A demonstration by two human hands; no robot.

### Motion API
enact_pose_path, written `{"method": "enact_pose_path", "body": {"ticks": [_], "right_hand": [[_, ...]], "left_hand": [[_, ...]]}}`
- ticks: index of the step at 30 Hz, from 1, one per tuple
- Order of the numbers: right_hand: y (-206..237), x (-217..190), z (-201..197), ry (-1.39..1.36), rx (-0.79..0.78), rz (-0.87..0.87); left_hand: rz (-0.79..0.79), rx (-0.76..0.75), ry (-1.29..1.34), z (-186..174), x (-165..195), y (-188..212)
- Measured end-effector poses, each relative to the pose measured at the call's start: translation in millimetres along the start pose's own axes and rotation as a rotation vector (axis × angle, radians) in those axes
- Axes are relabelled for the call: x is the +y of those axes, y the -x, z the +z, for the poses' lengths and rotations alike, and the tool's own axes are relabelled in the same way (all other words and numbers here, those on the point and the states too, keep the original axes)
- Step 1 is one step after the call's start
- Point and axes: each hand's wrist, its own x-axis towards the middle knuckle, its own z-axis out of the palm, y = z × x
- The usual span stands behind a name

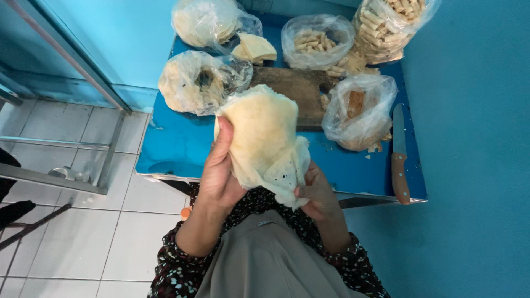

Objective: The person sits at a blue table with bags of round crackers and a cutting board. They peel apart stacked thin round crackers, cut pieces from them with a knife, fold and press the pieces by hand, and set the finished pieces aside on the table.

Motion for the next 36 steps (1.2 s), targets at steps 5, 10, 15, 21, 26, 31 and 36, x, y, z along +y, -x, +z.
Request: {"method": "enact_pose_path", "body": {"ticks": [5, 10, 15, 21, 26, 31, 36], "right_hand": [[1, -2, -5, 0.004, 0.009, 0.042], [1, -8, -16, 0.026, 0.031, 0.072], [5, -39, -27, 0.197, 0.000, 0.186], [0, -109, -16, 0.508, 0.094, 0.429], [-39, -151, 2, 0.761, 0.371, 0.409], [-117, -192, 14, 1.228, 0.445, 0.115], [-165, -160, 26, 1.983, -0.083, -0.689]], "left_hand": [[0.121, 0.057, -0.015, -2, 6, 0], [0.173, 0.037, 0.134, -12, 27, 7], [0.175, 0.097, 0.100, -45, 52, 13], [0.409, 0.245, -0.015, -105, 87, 9], [0.362, 0.315, 0.036, -137, 82, 0], [0.322, 0.313, 0.030, -144, 77, -4], [0.340, 0.356, -0.030, -137, 78, -5]]}}
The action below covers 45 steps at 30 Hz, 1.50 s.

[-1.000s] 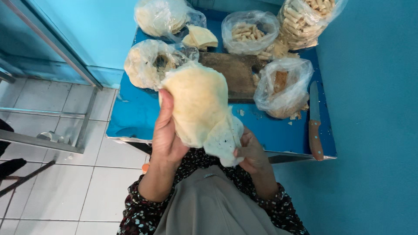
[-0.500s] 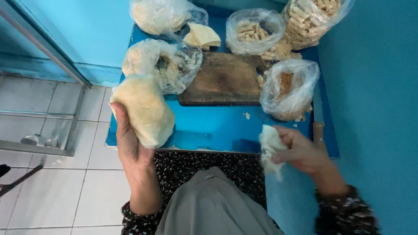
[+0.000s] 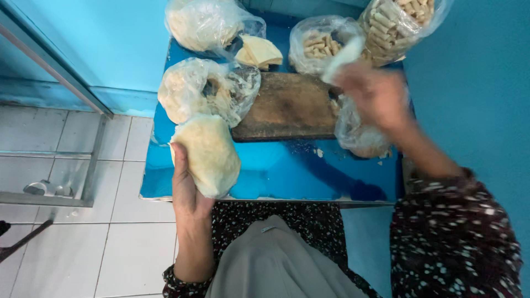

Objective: The person sits at a blue table with bags of round crackers and a cutting board. They peel apart stacked thin round crackers, cut pieces from them with a knife, fold and press the pieces by hand, and set the finished pieces aside on the table.

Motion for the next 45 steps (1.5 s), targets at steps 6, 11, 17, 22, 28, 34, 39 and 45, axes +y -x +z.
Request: {"method": "enact_pose_path", "body": {"ticks": [6, 11, 17, 22, 28, 34, 39, 45], "right_hand": [[25, -60, 65, 0.418, -0.189, -0.199], [34, -43, 50, 0.027, -0.141, 0.008], [25, 12, 17, 0.127, -0.421, 0.306], [40, 12, 16, 0.319, -0.392, 0.092], [52, 13, 4, 0.200, -0.376, 0.057], [76, 12, -6, 0.181, -0.345, 0.042], [78, 7, -14, 0.212, -0.353, 0.034], [56, 15, -15, 0.207, -0.384, 0.085]], "left_hand": [[0.013, 0.025, -0.074, 5, 0, -2], [0.005, 0.040, -0.073, 4, -8, -8], [0.028, 0.034, -0.047, -1, -14, -10], [0.038, 0.041, -0.058, 1, -19, -9], [0.055, 0.070, -0.091, 4, -23, -8], [0.037, 0.047, -0.078, 1, -24, -2], [0.013, 0.068, -0.077, -1, -21, 2], [0.018, 0.042, -0.071, 0, -21, 1]]}}
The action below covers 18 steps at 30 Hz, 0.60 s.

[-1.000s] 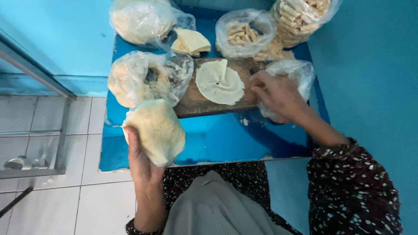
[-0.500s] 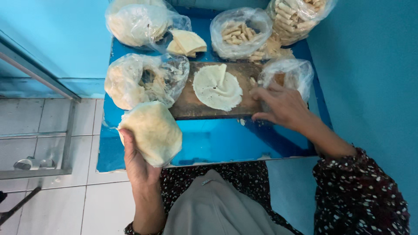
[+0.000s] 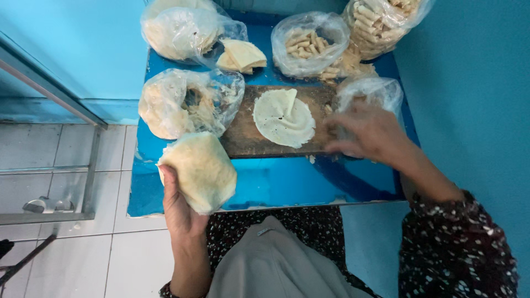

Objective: The person sits at a blue table with bags of round crackers and a cutting board. They peel apart stacked thin round crackers, cut pieces from them with a knife, fold and press the pieces by hand, and set the finished pieces aside on the table.

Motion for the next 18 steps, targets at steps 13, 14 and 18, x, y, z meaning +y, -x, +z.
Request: {"method": "enact_pose_path", "body": {"ticks": [13, 14, 18], "right_hand": [[-68, 12, 44, -0.202, 0.017, 0.194], [-65, 13, 41, -0.195, 0.003, 0.241], [-59, 6, 25, -0.097, -0.025, 0.257]], "left_hand": [[0.046, -0.034, -0.060, 11, 0, -5], [0.052, -0.034, -0.071, 10, 0, -5], [0.015, 0.006, -0.046, 9, -1, -5]]}}
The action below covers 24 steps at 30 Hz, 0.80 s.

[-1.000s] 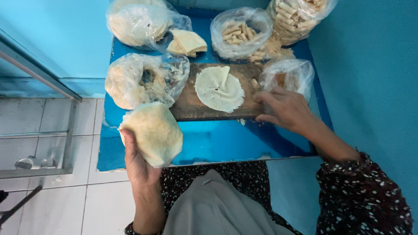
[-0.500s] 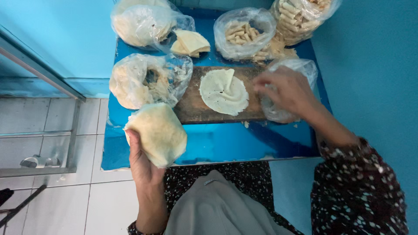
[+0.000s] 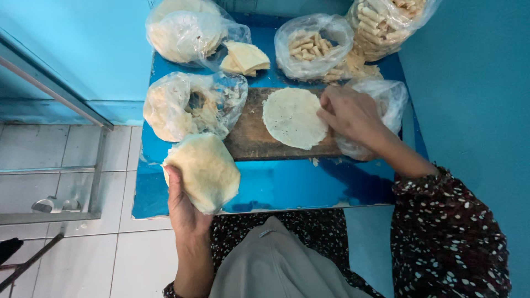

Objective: The person sits at a blue table with bags of round crackers and a cutting board. They peel apart stacked thin round crackers, cut pieces from them with a knife, fold and press the pieces by hand, and set the finished pieces aside on the table.

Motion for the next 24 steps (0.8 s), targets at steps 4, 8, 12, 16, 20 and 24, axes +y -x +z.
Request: {"method": "enact_pose_path", "body": {"ticks": [4, 8, 12, 16, 20, 24], "right_hand": [[8, -23, -10, 0.099, 0.242, -0.176], [1, -55, 1, -0.084, 0.178, -0.378], [-12, -84, 31, -0.033, 0.226, -0.338], [-19, -91, 50, 0.047, 0.251, -0.317], [-17, -108, 60, 0.050, 0.329, -0.355], [-10, -119, 45, -0.072, 0.274, -0.343]], "left_hand": [[-0.012, 0.009, 0.029, 2, -2, 0], [-0.002, 0.005, 0.025, 4, -2, 2], [-0.008, 0.013, 0.018, 5, -1, 3], [-0.002, 0.023, -0.003, 5, -1, 5], [-0.017, -0.022, 0.021, 6, -1, 6], [-0.028, -0.010, -0.004, 6, 0, 6]]}}
